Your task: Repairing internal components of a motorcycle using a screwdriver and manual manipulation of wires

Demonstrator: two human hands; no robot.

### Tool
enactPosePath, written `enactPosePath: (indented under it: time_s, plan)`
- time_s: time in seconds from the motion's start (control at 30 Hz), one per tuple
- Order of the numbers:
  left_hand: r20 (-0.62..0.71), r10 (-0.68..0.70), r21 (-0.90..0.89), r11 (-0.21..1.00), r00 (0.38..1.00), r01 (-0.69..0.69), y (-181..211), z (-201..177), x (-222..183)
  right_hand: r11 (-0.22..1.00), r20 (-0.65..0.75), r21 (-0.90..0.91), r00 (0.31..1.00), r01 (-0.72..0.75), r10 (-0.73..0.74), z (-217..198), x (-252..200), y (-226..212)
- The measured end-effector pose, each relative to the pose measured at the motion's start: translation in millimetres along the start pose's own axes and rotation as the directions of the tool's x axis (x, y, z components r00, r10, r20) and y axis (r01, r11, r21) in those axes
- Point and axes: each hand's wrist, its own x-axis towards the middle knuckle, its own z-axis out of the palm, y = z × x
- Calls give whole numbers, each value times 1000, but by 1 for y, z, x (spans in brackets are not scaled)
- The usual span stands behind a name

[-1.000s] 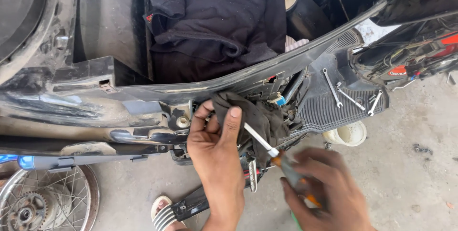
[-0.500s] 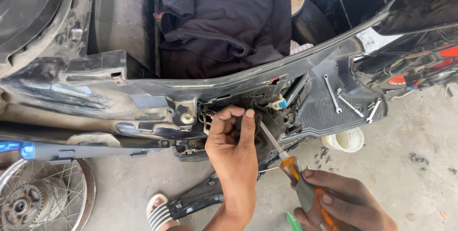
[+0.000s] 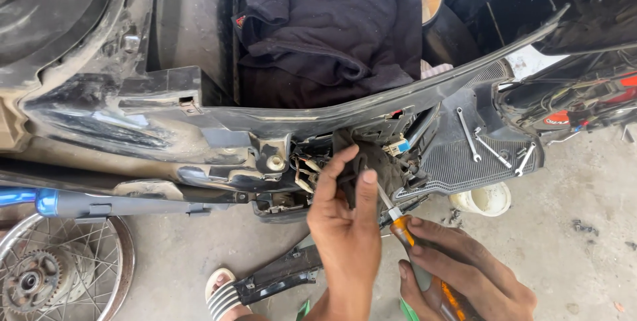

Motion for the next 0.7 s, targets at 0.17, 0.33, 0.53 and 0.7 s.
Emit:
enactPosePath:
  time_s: [0.17,0.33,0.53,0.7]
  plan:
    - [107,-22,-155,987,994,39,-9,7,1,999,110,-8,993,-50,50,-14,16,-6]
    - [188,-58,-206,974,980,97,-7,14,8,993,161,-94,985,75,-60,-28,24,1]
    - [222,-198,-196,950,955,243,6,9,13,990,174,-117,983,84,-63,-27,31,3]
    - [117,-271,-224,930,955,291,16,3,9,997,121,32,990,64,-67,-19,33,15]
